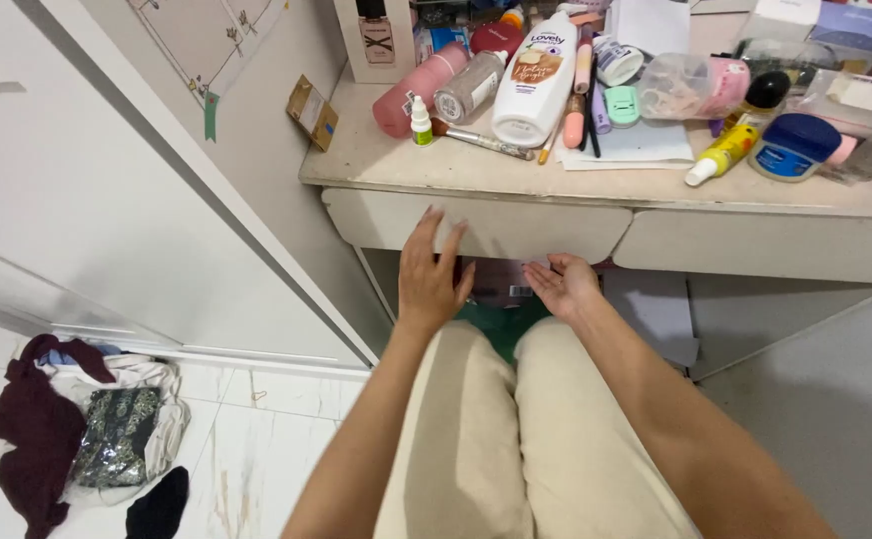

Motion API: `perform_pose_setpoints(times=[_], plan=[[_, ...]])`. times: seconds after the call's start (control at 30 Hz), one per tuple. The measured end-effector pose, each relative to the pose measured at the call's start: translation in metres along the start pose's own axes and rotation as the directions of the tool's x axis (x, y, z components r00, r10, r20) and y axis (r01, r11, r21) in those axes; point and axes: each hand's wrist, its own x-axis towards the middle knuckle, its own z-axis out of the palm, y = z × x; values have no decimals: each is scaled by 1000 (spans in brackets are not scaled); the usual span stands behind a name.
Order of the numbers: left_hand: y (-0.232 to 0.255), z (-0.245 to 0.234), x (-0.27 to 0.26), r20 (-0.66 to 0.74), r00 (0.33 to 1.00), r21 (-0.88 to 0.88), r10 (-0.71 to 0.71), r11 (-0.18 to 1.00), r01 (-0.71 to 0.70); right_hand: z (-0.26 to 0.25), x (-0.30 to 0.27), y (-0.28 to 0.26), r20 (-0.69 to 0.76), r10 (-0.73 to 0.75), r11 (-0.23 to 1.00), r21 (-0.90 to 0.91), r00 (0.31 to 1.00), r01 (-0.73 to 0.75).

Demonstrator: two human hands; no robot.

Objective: The person opens a drawer and organizes various cosmetic items from the desk into the drawer. They place makeup brushes, lipsticks, bottles, and other beauty products into compartments within the drawer, then close it.

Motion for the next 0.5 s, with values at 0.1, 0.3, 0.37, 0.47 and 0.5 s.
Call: perform_pose_setpoints(times=[0.1,0.3,0.37,0.47,0.5], plan=[[-2,18,-30,4,872,-196,-490,854,481,-4,13,8,-39,-8,998,63,999,11],[-20,54,-37,510,22,-639,-860,-361,680,-19,50,12,-63,-32,986,160,997,42],[-31,68,-35,620,39,-668,-783,-502,549,-26,62,9,-75,-39,986,158,996,50],[-10,21,16,759,91,-636,-645,-703,319,-35,76,1,-92,-57,987,143,994,70],[4,-7,40,798,109,-601,-593,-766,230,-39,81,-1,-99,-68,989,126,993,80]])
